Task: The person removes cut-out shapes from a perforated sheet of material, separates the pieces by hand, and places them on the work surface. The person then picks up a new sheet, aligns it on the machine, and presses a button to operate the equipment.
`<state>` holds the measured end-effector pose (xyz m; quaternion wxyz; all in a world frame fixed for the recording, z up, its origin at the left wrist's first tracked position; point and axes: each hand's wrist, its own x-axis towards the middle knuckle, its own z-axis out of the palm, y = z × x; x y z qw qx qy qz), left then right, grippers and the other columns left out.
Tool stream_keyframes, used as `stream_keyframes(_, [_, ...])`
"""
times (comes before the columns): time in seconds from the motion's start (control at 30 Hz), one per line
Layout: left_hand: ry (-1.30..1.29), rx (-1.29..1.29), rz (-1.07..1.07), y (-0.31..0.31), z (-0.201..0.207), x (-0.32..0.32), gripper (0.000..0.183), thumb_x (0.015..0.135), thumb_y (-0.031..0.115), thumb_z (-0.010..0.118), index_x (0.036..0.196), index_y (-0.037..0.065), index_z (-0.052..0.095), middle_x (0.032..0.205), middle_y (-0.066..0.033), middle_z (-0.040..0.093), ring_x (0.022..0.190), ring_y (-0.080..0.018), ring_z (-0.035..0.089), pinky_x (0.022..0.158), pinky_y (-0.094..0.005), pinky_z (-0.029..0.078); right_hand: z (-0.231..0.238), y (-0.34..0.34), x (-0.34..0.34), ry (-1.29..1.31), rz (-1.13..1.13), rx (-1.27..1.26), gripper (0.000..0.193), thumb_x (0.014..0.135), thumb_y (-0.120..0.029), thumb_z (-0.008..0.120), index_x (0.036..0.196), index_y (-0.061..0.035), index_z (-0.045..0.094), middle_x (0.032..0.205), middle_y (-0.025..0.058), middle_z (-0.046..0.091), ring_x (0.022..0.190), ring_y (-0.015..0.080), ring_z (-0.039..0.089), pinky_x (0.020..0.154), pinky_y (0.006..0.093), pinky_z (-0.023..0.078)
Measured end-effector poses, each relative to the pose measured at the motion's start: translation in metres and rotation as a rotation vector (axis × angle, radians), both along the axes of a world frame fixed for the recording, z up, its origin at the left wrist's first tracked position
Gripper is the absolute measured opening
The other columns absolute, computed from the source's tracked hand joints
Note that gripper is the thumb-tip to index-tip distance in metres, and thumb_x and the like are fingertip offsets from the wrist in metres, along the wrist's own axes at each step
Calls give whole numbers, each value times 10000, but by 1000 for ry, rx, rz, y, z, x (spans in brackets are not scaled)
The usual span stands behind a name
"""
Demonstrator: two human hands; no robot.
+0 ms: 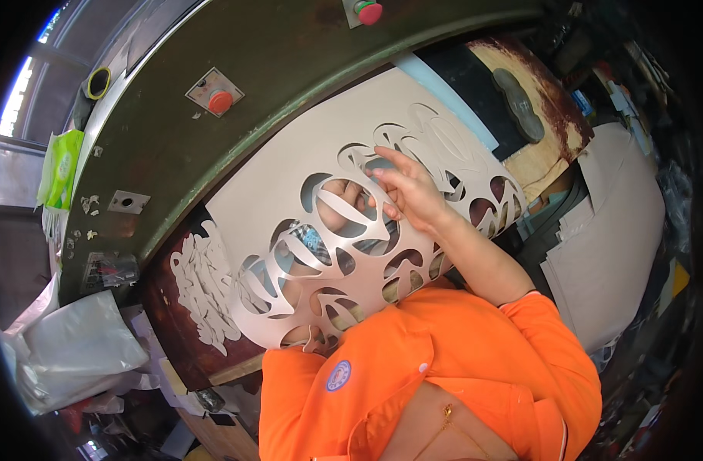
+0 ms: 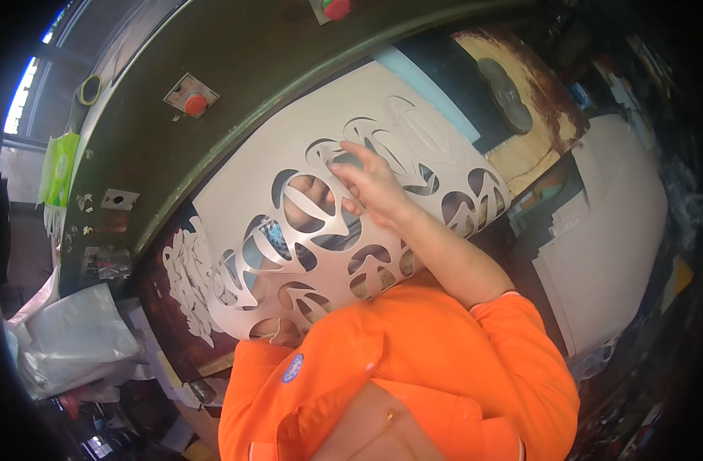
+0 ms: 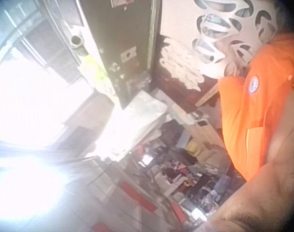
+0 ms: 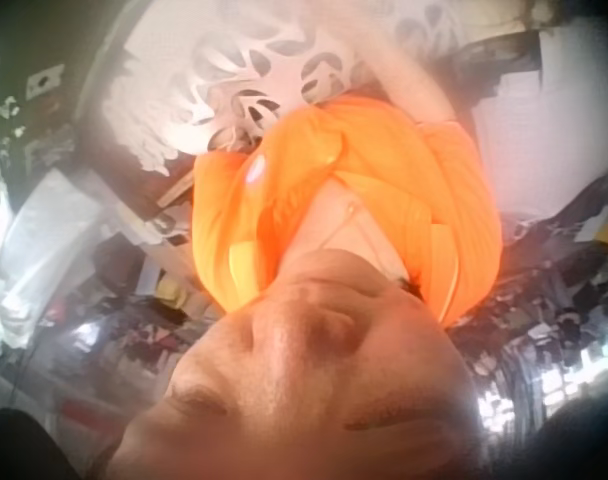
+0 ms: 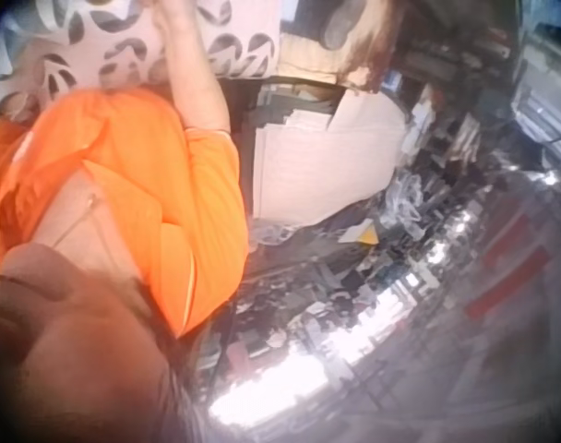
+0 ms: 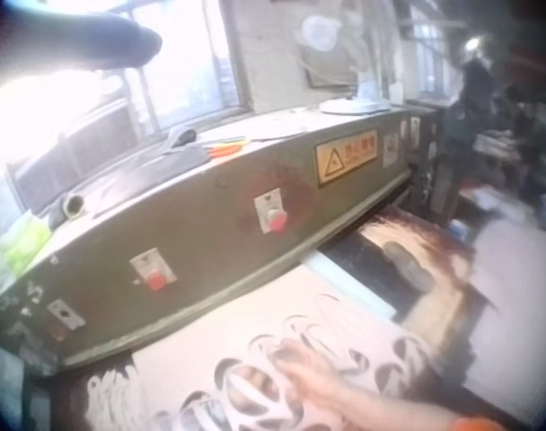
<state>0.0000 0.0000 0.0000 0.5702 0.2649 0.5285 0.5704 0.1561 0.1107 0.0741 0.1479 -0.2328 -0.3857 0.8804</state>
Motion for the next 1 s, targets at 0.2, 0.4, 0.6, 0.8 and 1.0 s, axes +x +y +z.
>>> stream_keyframes(0.2, [201, 84, 210, -2, -23, 6, 343, 966, 173, 563, 1245, -17, 504, 960, -112, 648, 858, -202, 666, 699, -255, 524, 4, 19, -16, -22, 255, 154, 776, 921, -135, 589, 1516, 19, 115, 745, 149, 627, 450, 172, 589, 346, 259, 452])
stream_keyframes(0.4, [645, 126, 398, 3, -31, 7, 289, 980, 162, 526, 1200, -25, 530, 931, -114, 662, 836, -194, 667, 685, -267, 520, -5, 42, -48, -144, 658, 155, 647, 927, -214, 602, 1403, 108, 306, 755, 167, 631, 444, 189, 592, 365, 307, 501])
stream_keyframes(0.6, [513, 20, 118, -7, -4, -3, 255, 992, 181, 502, 1149, -13, 556, 953, -137, 672, 859, -197, 668, 688, -281, 523, 4, 29, -25, -70, 357, 215, 415, 975, -188, 556, 1316, 37, 487, 646, 107, 616, 388, 127, 536, 319, 228, 408])
stream_keyframes(0.8, [-337, 283, 49, -13, 0, 33, 233, 984, 252, 520, 1052, 31, 550, 1002, -187, 666, 808, -221, 631, 671, -305, 494, 7, 11, -27, -7, 66, 222, 425, 993, -365, 497, 1114, 26, 613, 595, 87, 569, 415, 113, 511, 325, 254, 370])
stream_keyframes(1.0, [-493, 341, 231, -13, -28, 62, 243, 980, 273, 520, 1063, 46, 539, 1014, -188, 655, 809, -230, 603, 698, -331, 469, 7, -11, -28, 88, -101, 293, 248, 974, -255, 560, 965, -17, 628, 528, 26, 517, 350, 76, 424, 337, 225, 310])
